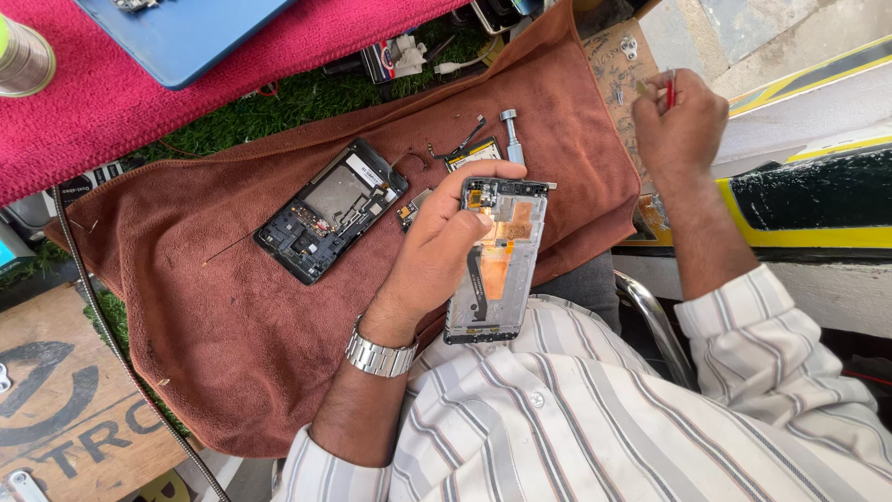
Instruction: The person repairs a disassembled mobile phone by applying a liquid from a bottle to the internal components and using tweezers to adjust small parts. They handle the phone chassis, a battery, and a circuit board while working on a brown towel.
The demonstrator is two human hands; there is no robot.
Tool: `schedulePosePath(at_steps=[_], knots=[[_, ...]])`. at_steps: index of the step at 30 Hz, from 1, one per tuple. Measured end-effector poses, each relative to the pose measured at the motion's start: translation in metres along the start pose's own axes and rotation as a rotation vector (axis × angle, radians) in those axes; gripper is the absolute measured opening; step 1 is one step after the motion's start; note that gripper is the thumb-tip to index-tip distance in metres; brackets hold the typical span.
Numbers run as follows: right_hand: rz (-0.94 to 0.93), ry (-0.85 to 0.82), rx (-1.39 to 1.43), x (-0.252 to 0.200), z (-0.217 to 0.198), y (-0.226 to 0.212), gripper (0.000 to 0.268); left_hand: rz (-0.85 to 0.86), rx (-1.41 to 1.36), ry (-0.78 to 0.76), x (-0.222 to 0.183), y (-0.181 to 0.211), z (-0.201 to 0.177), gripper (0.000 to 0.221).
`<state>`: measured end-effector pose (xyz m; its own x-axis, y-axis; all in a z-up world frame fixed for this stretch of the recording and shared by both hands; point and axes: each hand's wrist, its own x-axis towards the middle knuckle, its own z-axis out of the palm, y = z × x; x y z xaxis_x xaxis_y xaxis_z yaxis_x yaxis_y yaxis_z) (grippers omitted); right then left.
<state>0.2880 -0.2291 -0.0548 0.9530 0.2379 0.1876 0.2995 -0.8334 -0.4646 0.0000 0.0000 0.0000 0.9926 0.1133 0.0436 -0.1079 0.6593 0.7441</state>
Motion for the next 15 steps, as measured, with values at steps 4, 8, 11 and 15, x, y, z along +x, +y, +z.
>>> schedulePosePath(at_steps=[4,8,11,15], knots=[[-0.299,-0.127,-0.285,0.008,0.000,0.034,0.014,0.055,0.021,0.011,0.001,0.003,0.000,0.049],[-0.344,-0.217,-0.305,-0.013,-0.014,0.028,0.017,0.038,-0.011,0.030,0.001,0.004,0.001,0.049],[-0.324,-0.213,-0.330,-0.021,-0.018,0.016,0.026,0.056,0.034,0.035,0.002,0.006,0.000,0.049],[-0.296,-0.168,-0.282,-0.026,-0.020,0.005,0.036,0.077,0.090,0.044,-0.001,0.009,0.002,0.048]])
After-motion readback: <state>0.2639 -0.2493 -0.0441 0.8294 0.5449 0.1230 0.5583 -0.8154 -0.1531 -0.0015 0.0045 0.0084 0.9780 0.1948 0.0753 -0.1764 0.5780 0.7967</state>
